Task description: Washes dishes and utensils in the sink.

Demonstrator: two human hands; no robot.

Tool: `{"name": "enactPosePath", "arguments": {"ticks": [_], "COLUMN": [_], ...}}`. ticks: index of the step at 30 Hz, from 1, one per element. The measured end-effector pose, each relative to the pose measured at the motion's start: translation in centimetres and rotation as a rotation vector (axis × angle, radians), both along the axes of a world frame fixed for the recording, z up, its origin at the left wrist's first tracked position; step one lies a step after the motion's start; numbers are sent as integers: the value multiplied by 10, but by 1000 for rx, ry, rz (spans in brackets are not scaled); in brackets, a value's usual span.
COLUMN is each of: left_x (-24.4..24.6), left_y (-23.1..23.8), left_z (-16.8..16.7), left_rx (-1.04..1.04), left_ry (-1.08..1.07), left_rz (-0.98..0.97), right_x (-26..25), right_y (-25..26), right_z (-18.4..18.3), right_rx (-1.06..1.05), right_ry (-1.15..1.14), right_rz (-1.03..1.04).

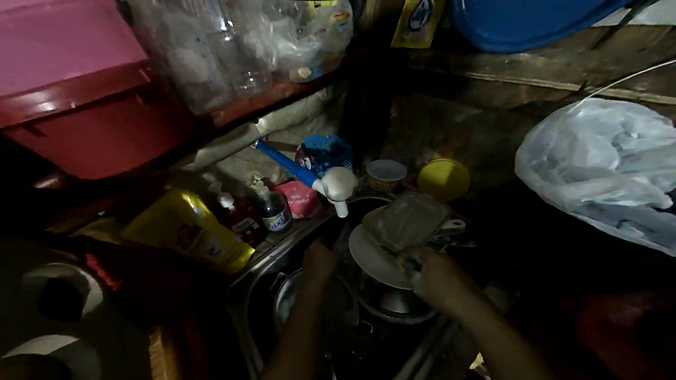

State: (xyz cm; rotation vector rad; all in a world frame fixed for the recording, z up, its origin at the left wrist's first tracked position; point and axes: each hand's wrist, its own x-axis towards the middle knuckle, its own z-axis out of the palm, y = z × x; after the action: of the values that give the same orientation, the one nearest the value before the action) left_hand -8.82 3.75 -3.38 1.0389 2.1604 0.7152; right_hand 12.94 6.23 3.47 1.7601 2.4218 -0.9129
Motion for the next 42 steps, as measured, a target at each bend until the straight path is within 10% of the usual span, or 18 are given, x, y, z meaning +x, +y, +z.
{"name": "enactPosePath", "arguments": {"ticks": [7, 23, 42], "left_x": [40, 70, 55], "left_y": [-11, -9, 43], "left_z": [31, 8, -10], "left_rx": [16, -125, 92], "left_ry": [93, -717, -541], "left_rz": [20, 176, 255], "right_x": [-1, 7, -35], "right_y": [-9, -18, 47], "right_z": [-7, -64, -64], "right_rx": [54, 410, 215], "right_ry": [58, 387, 334], "right_rz": [-81, -156, -113]}}
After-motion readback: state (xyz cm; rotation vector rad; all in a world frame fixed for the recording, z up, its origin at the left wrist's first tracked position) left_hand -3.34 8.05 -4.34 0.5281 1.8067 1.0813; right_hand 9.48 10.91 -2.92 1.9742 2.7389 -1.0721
